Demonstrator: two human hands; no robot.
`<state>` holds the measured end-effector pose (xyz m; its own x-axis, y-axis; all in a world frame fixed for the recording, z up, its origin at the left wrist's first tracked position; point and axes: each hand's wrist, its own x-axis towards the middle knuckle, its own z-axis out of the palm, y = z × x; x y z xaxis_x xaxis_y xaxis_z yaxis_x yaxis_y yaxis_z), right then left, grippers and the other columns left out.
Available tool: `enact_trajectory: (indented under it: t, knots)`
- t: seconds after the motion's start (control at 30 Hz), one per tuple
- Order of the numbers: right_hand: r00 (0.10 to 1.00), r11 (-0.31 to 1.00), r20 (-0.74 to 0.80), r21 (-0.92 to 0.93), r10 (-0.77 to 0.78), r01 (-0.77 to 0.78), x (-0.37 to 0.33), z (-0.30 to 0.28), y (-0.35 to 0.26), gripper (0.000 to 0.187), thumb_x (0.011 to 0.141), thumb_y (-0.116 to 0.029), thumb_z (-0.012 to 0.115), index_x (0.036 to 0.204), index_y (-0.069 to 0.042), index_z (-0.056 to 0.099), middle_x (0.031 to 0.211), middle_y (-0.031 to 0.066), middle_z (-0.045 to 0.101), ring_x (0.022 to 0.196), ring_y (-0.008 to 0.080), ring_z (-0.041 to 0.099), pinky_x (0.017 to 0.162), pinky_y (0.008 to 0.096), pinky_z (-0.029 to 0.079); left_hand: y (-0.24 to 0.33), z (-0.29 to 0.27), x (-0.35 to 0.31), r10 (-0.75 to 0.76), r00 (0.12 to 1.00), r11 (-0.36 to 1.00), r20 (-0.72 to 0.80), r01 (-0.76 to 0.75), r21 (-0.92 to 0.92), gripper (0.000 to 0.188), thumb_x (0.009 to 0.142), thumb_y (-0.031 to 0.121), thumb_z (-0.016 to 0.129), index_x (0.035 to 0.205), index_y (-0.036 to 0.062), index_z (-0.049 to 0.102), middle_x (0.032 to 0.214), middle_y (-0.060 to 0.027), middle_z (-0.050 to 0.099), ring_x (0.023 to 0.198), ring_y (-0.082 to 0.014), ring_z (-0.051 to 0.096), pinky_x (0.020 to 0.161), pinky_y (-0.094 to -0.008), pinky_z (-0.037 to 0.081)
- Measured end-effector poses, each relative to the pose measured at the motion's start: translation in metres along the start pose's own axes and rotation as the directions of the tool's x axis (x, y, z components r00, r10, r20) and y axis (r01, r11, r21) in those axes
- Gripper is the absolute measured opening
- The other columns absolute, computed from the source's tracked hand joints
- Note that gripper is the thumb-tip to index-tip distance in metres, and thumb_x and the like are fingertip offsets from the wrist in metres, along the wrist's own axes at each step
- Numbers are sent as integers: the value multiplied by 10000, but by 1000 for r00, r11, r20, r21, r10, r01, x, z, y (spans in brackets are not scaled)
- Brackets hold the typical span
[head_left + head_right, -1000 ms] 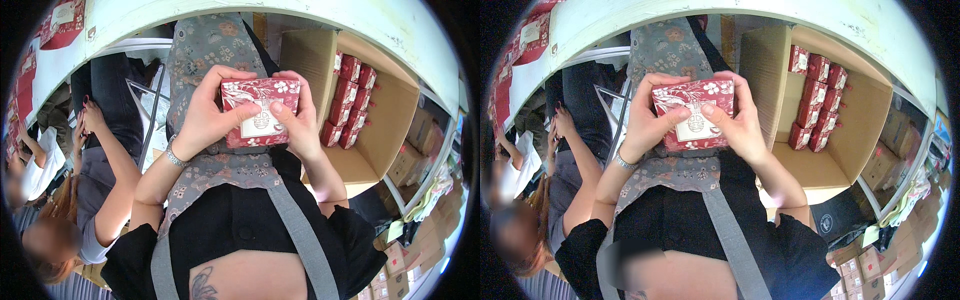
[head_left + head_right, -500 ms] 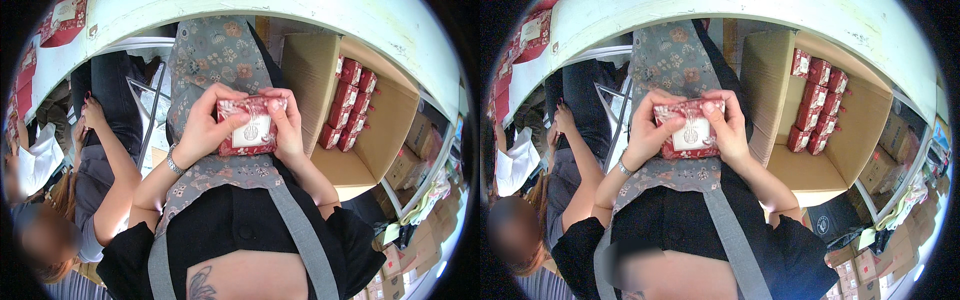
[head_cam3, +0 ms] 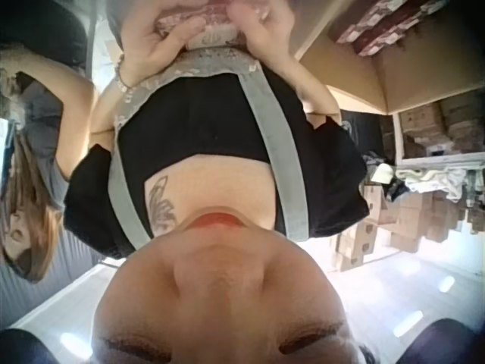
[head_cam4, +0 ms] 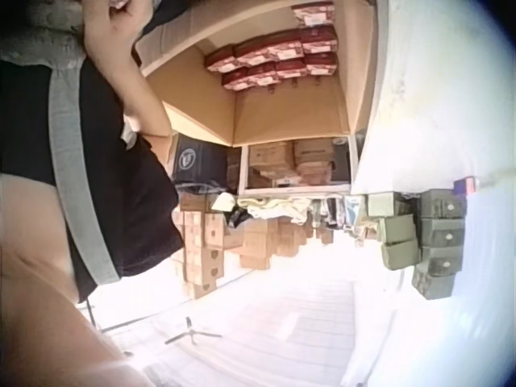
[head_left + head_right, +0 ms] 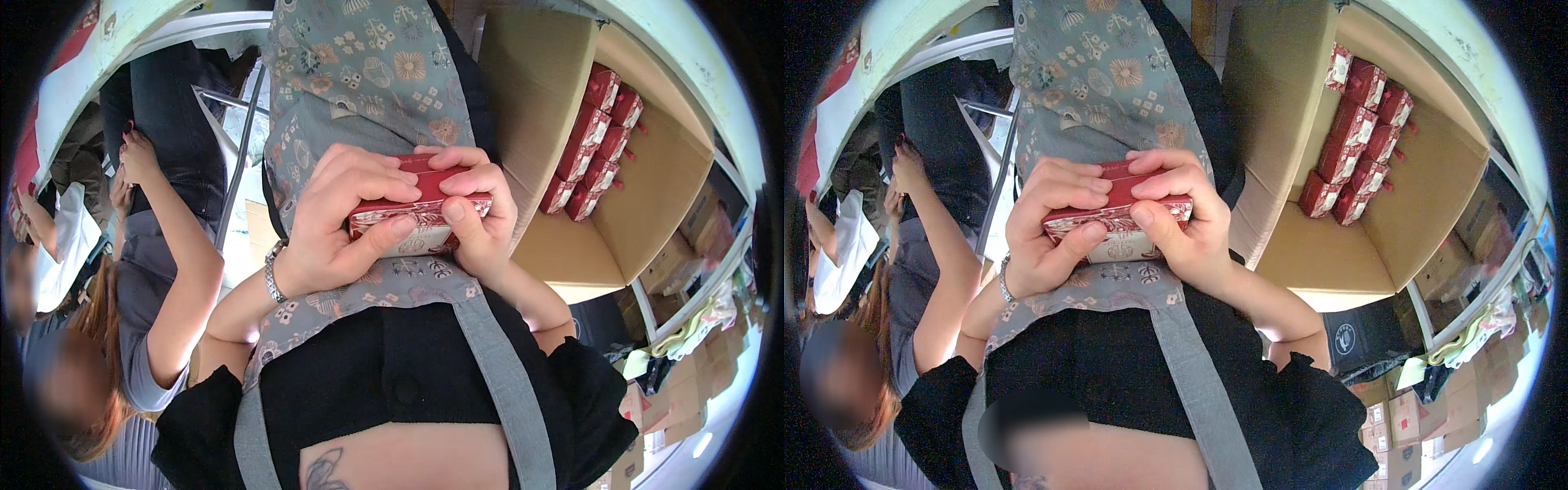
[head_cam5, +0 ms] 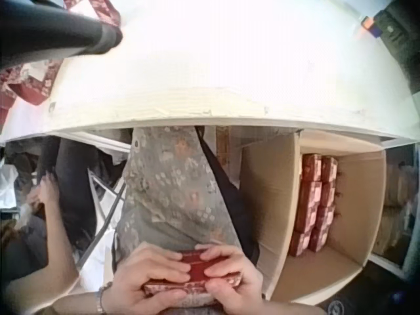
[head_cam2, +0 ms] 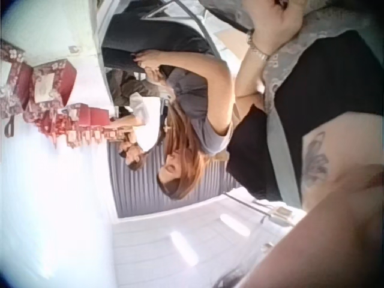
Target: The person assembles small red decorative boxes by hand. They fold the flat pieces into shape, insert a patterned insert, and close the lid, repeating the process for multiple units.
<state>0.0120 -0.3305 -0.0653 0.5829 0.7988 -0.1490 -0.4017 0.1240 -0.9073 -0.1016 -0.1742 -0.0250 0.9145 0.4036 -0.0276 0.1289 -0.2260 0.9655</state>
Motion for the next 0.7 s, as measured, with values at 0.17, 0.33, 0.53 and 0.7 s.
enact_trajectory:
  t: [0.17,0.33,0.53,0.7]
  knots:
    - [997,997,-3,-34,76,-76,1,-1,-4,189,870,-67,703,1000,-35,569,1206,187,563,1177,287,556,1004,404,422,1,0,2,-28,1000,1000,-3,28,10,231,795,166,766,994,72,700,964,-77,685,925,-280,638,845,-372,471]
    - [995,996,-45,-15,91,-91,2,3,-7,248,808,-72,763,967,-48,573,1205,173,567,1186,274,546,998,390,418,4,2,2,-14,1000,999,-7,15,43,232,791,162,766,997,70,711,944,-74,679,919,-276,639,831,-368,477]
    - [992,993,-47,45,113,-111,2,3,-4,234,804,-50,766,928,-55,567,1155,147,572,1177,280,547,998,409,416,5,1,2,-22,1000,998,4,22,64,241,793,148,762,1014,65,711,947,-79,679,918,-271,637,814,-363,481]
    - [991,992,-45,26,125,-124,4,3,-5,234,806,-41,767,924,-55,567,1142,145,575,1168,271,548,996,410,417,2,2,2,2,1000,999,14,-3,52,233,798,143,757,1014,68,711,945,-79,677,916,-266,635,817,-361,482]
